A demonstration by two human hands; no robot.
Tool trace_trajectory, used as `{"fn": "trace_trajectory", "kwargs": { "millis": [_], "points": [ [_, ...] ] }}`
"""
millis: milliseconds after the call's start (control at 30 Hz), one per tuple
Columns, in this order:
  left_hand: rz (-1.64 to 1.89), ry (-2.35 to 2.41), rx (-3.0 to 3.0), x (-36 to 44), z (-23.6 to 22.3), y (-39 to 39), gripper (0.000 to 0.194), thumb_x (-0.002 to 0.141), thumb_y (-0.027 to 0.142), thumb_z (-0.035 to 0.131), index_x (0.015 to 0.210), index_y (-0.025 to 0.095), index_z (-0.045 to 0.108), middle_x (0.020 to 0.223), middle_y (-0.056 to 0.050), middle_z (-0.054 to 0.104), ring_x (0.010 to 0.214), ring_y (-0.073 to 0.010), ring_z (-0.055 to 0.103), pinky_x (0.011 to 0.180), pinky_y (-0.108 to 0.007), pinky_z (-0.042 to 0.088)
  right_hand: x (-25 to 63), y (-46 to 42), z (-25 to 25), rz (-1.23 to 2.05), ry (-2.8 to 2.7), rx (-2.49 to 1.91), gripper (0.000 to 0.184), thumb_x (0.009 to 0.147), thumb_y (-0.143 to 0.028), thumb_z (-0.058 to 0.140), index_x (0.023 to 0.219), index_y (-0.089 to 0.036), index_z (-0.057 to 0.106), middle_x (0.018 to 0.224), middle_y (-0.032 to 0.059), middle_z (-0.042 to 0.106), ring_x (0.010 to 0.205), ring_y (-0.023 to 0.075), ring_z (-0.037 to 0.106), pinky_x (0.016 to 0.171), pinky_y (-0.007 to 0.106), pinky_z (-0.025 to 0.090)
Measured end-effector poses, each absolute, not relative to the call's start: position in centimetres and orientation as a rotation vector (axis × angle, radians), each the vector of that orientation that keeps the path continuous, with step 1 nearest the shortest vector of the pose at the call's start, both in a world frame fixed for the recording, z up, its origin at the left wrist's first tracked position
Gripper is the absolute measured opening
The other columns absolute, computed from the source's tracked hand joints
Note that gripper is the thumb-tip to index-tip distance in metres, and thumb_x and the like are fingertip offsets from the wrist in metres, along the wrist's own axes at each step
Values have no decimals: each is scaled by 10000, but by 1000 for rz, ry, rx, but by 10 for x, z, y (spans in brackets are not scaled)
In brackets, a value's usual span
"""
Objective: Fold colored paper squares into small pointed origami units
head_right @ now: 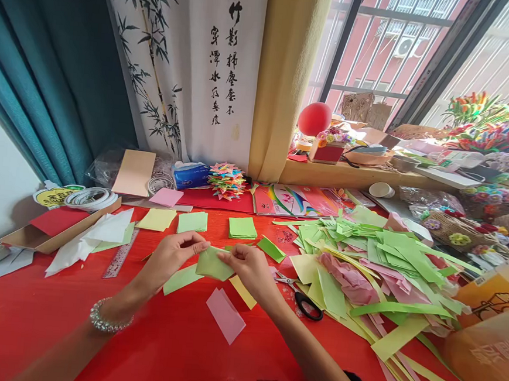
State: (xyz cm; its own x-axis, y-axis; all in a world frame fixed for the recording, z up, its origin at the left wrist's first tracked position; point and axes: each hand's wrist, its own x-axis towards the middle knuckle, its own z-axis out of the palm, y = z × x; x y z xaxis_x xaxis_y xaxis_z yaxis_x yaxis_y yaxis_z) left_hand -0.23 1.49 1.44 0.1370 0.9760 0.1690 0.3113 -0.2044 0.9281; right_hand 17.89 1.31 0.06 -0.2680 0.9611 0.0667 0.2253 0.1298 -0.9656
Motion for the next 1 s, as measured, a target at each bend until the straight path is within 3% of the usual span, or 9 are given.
{"fn": "trace_trajectory", "kwargs": {
  "millis": [133,233,333,433,567,800,1000],
  "points": [
    [1282,1159,1301,-4,16,15,218,755,389,569,753,171,582,508,47,502,490,-86,478,529,-200,411,182,14,7,1373,-1343,-1062,339,801,-474,482,825,-148,574,763,49,604,697,157,602,640,274,480],
    [1344,1032,1078,1,13,14,226,734,369,604,816,162,571,667,11,590,582,-101,575,610,-224,478,178,13,8,1495,-1380,-1009,333,757,-440,566,933,-159,593,892,72,620,808,183,614,690,299,505],
    [1292,987,1033,10,10,8,228,740,368,602,821,160,559,727,-5,609,629,-113,606,645,-236,491,173,11,7,1542,-1425,-971,309,695,-385,648,865,-129,613,806,62,624,751,181,616,654,301,516],
    [1212,1037,1134,17,8,2,226,757,378,582,792,158,549,646,12,587,522,-88,558,546,-208,457,173,10,4,1434,-1333,-981,272,705,-377,636,794,-121,621,703,38,614,614,143,592,568,265,503],
    [1143,1113,1260,20,9,-3,236,773,386,560,732,156,522,640,27,571,426,-51,474,475,-196,399,177,11,5,1384,-1282,-922,227,710,-349,637,818,-149,631,760,23,624,613,120,568,550,230,478],
    [1040,1082,1373,17,2,3,198,765,363,565,768,166,549,727,6,578,646,-116,557,618,-234,438,178,12,6,1363,-1406,-971,240,700,-365,637,766,-135,632,647,11,589,554,115,539,489,221,435],
    [1025,1087,1327,16,1,5,206,738,362,589,712,161,553,682,9,557,629,-120,535,633,-248,423,177,13,4,1355,-1444,-1004,281,693,-399,629,756,-125,624,670,17,576,544,108,542,487,221,430]
  ]
}}
